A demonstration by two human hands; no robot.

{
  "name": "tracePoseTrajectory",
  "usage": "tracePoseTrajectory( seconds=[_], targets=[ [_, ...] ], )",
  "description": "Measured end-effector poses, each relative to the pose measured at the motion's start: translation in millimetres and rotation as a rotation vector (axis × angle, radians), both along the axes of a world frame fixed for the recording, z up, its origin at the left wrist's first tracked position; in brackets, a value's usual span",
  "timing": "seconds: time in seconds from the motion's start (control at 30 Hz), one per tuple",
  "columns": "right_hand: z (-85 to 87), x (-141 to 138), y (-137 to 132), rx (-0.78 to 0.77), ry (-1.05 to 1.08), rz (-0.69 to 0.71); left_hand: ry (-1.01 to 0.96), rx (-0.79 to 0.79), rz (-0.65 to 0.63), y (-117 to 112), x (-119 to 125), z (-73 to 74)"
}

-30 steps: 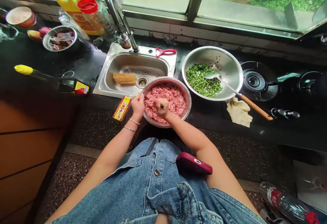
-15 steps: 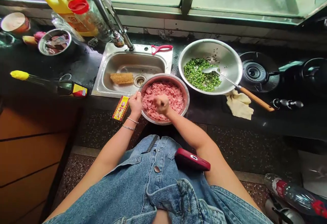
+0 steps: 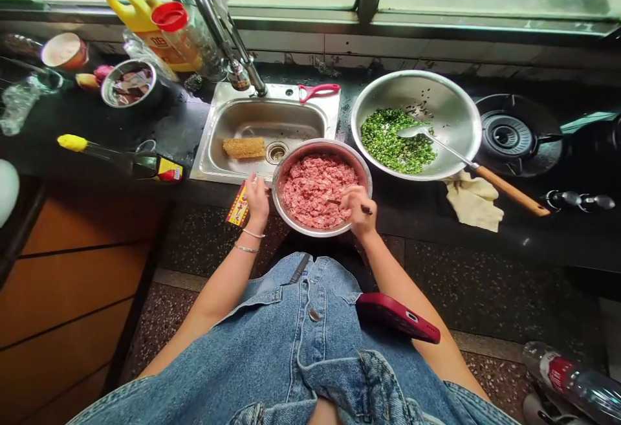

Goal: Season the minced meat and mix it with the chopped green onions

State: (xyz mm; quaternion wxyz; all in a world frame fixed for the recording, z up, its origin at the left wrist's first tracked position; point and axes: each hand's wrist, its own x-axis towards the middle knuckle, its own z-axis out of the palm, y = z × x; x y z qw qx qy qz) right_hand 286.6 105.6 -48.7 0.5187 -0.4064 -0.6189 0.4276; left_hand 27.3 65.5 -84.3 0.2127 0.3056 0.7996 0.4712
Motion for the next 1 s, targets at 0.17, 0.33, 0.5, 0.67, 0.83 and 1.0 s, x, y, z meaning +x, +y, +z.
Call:
tracePoseTrajectory(
  seconds=[0.17,0.33,0.5,0.67,0.83,1.0],
  targets=[
    [-7.8,57,8,-0.249,0.099,-0.385,0.412,-0.553,0.02,-43,-48,6.0],
    [5.6,73,-1,-0.118,0.085,-0.614,0.457,-0.705,-0.119,-51,-68,-9.8],
    [37.9,67,-9,0.138,0.06,-0.768,0.51,-0.669,-0.093,-53,-73,-12.1],
    [62.1,59,-17,0.259,-0.023,-0.711,0.585,-0.468,-0.116,-66,-80,18.1],
    [91.0,26,8,0.212,-0.276,-0.27,0.765,-0.218,-0.346,-54,-65,67.1],
    [85.9,-25,48,0.234,-0.483,0.218,0.744,-0.1,-0.522,-26,-29,102.6]
  ],
)
